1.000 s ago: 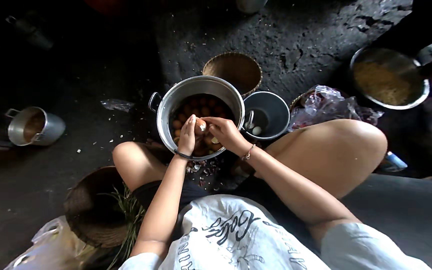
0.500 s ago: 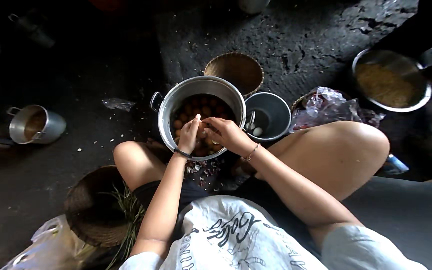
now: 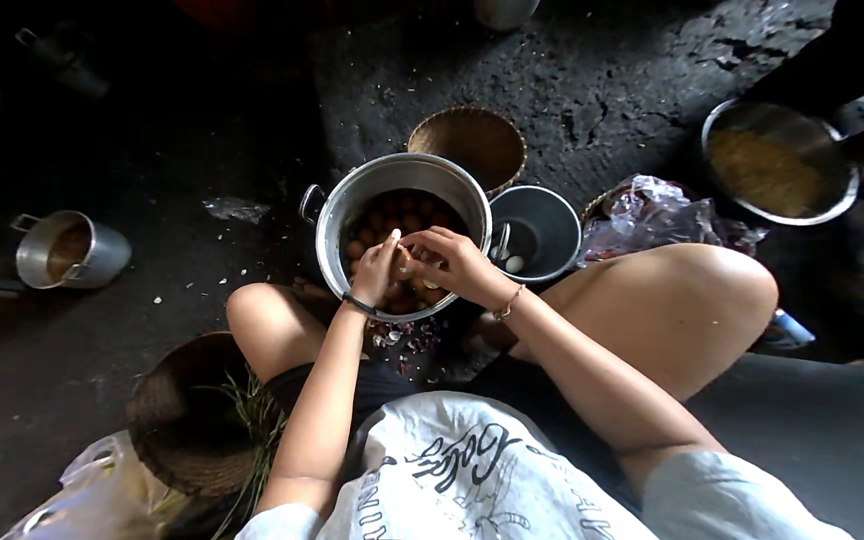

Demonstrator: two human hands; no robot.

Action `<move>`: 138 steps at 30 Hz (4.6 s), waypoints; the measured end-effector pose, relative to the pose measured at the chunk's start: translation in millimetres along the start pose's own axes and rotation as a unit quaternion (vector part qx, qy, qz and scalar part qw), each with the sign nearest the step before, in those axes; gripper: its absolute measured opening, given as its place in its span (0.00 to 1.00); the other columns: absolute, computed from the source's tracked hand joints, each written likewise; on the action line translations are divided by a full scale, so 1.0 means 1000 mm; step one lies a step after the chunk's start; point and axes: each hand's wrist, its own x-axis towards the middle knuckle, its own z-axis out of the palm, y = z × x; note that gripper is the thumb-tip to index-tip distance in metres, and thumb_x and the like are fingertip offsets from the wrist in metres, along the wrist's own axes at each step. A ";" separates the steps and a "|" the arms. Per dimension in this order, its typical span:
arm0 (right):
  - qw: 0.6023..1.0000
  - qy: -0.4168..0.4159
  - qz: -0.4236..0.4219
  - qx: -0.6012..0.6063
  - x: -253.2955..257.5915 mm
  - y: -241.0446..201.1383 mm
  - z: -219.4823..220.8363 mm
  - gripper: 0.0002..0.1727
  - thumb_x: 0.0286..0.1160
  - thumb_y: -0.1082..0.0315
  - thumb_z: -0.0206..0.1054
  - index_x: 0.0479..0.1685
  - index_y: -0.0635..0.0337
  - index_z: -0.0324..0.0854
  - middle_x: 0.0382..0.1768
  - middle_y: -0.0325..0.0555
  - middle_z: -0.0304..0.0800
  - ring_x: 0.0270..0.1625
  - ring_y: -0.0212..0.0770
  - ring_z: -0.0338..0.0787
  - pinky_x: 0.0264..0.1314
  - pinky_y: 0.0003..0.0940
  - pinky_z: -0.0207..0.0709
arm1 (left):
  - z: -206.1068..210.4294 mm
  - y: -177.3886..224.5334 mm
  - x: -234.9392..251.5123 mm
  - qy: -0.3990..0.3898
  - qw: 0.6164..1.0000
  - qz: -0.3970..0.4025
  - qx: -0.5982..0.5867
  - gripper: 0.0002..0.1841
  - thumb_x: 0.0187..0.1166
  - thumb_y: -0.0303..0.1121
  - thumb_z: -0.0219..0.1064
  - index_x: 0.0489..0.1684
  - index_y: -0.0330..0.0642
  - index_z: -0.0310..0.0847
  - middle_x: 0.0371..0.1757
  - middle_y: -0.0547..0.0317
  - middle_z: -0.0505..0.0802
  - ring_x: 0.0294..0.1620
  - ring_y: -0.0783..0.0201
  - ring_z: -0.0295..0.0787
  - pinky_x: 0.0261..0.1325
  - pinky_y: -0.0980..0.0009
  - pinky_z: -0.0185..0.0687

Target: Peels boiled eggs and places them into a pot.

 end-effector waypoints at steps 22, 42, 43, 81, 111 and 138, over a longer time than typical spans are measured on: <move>0.977 0.015 -0.118 -0.177 -0.003 0.005 0.010 0.09 0.84 0.68 0.65 0.47 0.65 0.87 0.39 0.53 0.90 0.35 0.48 0.93 0.39 0.41 0.89 | 0.000 -0.007 0.007 -0.051 0.998 -0.015 0.027 0.34 0.93 0.58 0.36 0.32 0.43 0.82 0.22 0.64 0.81 0.22 0.71 0.74 0.29 0.70 0.74; 0.992 0.018 0.115 0.058 -0.008 0.008 0.014 0.16 0.85 0.58 0.66 0.64 0.54 0.82 0.36 0.48 0.92 0.28 0.41 0.89 0.31 0.40 0.87 | 0.005 -0.012 0.001 0.029 0.994 0.108 0.005 0.29 0.95 0.47 0.33 0.60 0.38 0.81 0.49 0.54 0.88 0.49 0.68 0.85 0.56 0.65 0.82; 0.993 0.024 0.100 0.053 -0.009 0.008 0.015 0.15 0.84 0.59 0.67 0.63 0.54 0.82 0.36 0.47 0.91 0.28 0.40 0.89 0.31 0.39 0.87 | 0.007 -0.011 -0.004 0.040 0.994 0.102 0.022 0.31 0.95 0.51 0.33 0.63 0.41 0.80 0.52 0.53 0.89 0.51 0.65 0.85 0.57 0.62 0.83; 0.993 0.030 0.100 0.061 -0.006 -0.003 0.032 0.25 0.81 0.76 0.63 0.77 0.62 0.67 0.38 0.54 0.89 0.31 0.46 0.90 0.36 0.44 0.87 | 0.036 -0.020 -0.013 0.138 0.982 0.122 -0.038 0.35 0.91 0.62 0.29 0.64 0.47 0.79 0.58 0.57 0.86 0.57 0.68 0.83 0.61 0.62 0.81; 0.993 0.024 0.115 -0.022 0.006 0.020 0.014 0.16 0.80 0.73 0.60 0.61 0.65 0.87 0.70 0.63 0.81 0.72 0.61 0.80 0.75 0.60 0.73 | 0.027 -0.011 0.005 0.113 0.986 0.057 -0.105 0.37 0.95 0.51 0.25 0.56 0.32 0.80 0.49 0.49 0.88 0.51 0.64 0.84 0.61 0.65 0.79; 0.988 0.094 0.120 -0.024 -0.010 0.002 0.030 0.15 0.68 0.79 0.73 0.52 0.64 0.80 0.33 0.54 0.89 0.31 0.49 0.90 0.35 0.48 0.86 | 0.030 -0.007 -0.009 0.107 0.991 0.054 0.060 0.35 0.90 0.64 0.33 0.52 0.46 0.81 0.43 0.56 0.86 0.41 0.63 0.83 0.45 0.60 0.80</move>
